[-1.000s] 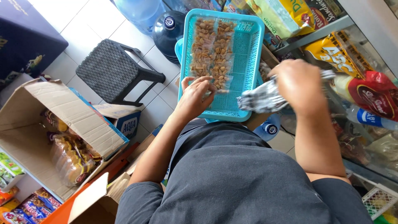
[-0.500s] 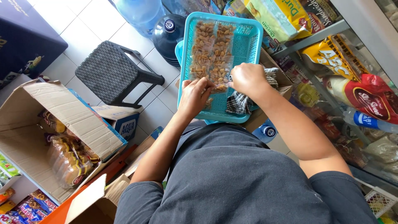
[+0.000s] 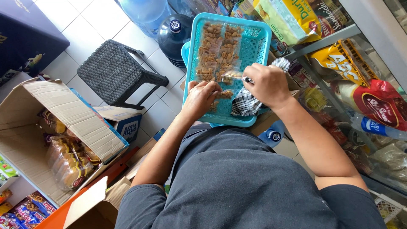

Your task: The person is cleaning and organizing small snack packets using a cloth and a plastic tray.

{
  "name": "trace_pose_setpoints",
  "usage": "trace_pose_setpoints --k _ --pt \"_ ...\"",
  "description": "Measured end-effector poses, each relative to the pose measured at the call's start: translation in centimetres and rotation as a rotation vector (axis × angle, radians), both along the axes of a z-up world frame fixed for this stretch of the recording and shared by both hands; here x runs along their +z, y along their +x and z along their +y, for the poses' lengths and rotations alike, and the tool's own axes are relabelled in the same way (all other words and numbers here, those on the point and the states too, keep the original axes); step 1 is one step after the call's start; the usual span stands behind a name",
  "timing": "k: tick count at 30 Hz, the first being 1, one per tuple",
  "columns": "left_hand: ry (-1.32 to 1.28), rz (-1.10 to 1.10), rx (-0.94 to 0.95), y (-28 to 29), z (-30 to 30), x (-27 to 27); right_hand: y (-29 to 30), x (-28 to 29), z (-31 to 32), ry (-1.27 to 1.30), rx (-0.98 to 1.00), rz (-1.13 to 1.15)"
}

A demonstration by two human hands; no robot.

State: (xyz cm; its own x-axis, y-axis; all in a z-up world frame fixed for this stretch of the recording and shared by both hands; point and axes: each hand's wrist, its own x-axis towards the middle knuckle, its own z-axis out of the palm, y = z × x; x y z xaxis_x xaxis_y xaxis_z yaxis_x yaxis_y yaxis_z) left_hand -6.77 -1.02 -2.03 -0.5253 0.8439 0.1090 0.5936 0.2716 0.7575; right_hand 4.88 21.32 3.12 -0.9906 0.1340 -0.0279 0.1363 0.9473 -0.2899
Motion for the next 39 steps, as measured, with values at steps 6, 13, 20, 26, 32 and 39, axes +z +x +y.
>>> trace_pose_setpoints --k 6,13,20,26,32,39 --pt "0.019 0.002 -0.051 -0.2 0.0 -0.4 -0.3 -3.7 -0.5 0.290 0.169 0.116" --pt "0.037 0.009 -0.021 -0.1 0.3 -0.9 -1.1 -2.9 -0.2 0.260 0.226 -0.041" --pt "-0.025 0.149 0.047 0.7 1.1 -0.6 -3.7 -1.8 -0.2 0.109 -0.114 -0.271" --pt "0.065 0.241 0.077 0.8 1.4 -0.8 -5.0 -0.3 -0.9 0.160 0.121 -0.267" --pt "0.038 0.267 0.100 0.9 1.4 -1.1 -3.6 -1.5 -0.9 0.225 0.087 -0.169" --pt "0.054 0.228 0.155 0.7 1.9 -0.1 -3.7 -1.9 -0.2 0.235 0.033 -0.148"
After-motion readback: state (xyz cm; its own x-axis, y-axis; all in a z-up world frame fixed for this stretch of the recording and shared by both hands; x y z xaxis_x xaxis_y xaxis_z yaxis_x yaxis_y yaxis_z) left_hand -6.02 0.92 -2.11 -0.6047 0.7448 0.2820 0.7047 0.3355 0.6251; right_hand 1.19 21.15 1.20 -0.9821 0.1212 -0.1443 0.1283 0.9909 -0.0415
